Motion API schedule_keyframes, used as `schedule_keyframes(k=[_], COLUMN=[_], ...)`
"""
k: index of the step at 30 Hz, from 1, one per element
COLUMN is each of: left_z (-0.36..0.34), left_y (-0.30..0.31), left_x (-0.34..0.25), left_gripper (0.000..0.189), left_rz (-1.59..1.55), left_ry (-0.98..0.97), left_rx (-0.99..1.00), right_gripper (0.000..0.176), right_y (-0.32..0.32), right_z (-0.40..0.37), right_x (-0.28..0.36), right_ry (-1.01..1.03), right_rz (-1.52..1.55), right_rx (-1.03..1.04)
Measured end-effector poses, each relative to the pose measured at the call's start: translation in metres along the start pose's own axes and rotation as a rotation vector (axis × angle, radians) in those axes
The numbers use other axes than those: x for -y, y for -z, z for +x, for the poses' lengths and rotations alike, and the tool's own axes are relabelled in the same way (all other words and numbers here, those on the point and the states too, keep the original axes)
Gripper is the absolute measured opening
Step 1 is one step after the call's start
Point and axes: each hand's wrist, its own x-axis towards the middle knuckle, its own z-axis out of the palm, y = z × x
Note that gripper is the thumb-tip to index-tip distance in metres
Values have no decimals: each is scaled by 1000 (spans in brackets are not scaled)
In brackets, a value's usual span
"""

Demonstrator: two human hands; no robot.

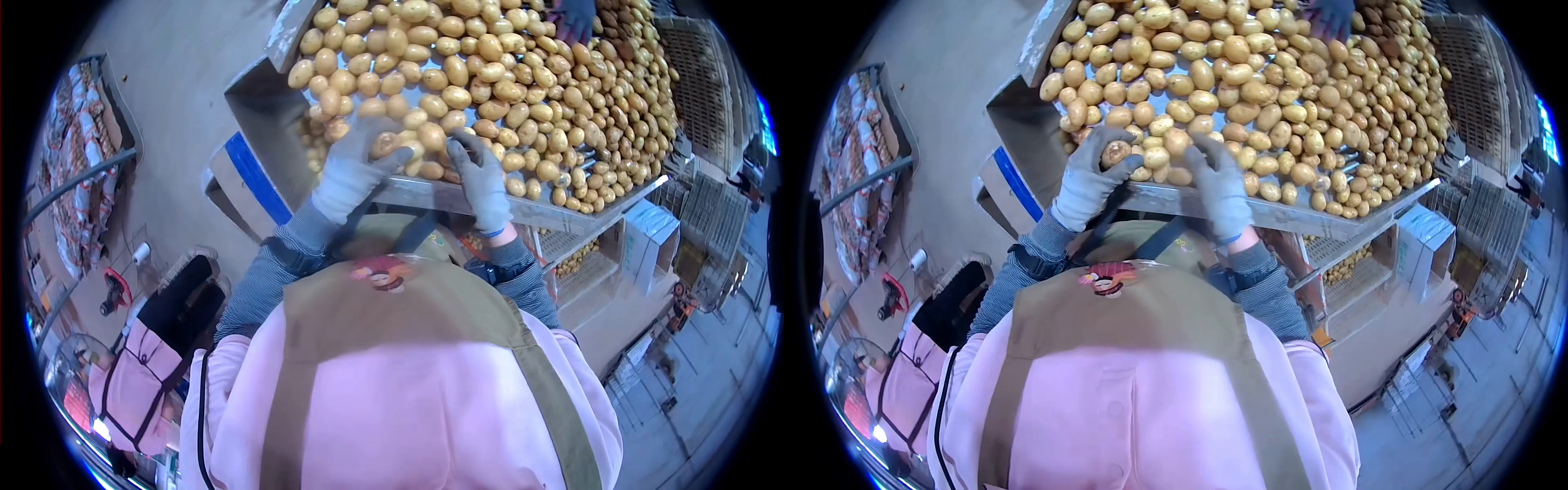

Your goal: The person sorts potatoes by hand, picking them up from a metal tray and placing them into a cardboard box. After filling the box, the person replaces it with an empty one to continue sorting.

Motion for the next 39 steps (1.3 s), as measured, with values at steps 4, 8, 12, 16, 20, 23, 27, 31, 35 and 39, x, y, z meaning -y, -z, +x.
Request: schedule_keyframes(k=[4,8,12,16,20,23,27,31,35,39], left_z=[-11,-15,-22,-14,5,14,21,29,50,63], left_y=[8,16,40,55,71,86,91,81,91,98], left_x=[16,7,52,80,71,89,138,118,116,106], left_gripper=[43,32,34,41,43,41,38,36,36,39], left_rz=[-9,-45,-252,-478,-546,-500,-161,-590,-361,-2], left_ry=[46,18,52,193,357,427,440,596,435,457], left_rx=[-3,-63,-215,-482,-590,-520,-127,-90,-141,-65], right_gripper=[78,58,41,32,31,21,28,40,37,41], right_y=[-33,-79,-95,-131,-130,-73,-30,-82,-90,-93], right_z=[7,36,98,120,51,29,11,38,101,128], right_x=[-22,-23,3,45,-12,-27,-30,-26,35,61], right_ry=[390,679,1039,953,1201,1016,955,948,749,697], right_rz=[-837,-858,-876,-1016,-1049,-934,-1019,-845,-1010,-1305], right_rx=[75,155,-87,173,306,135,-99,222,233,40])
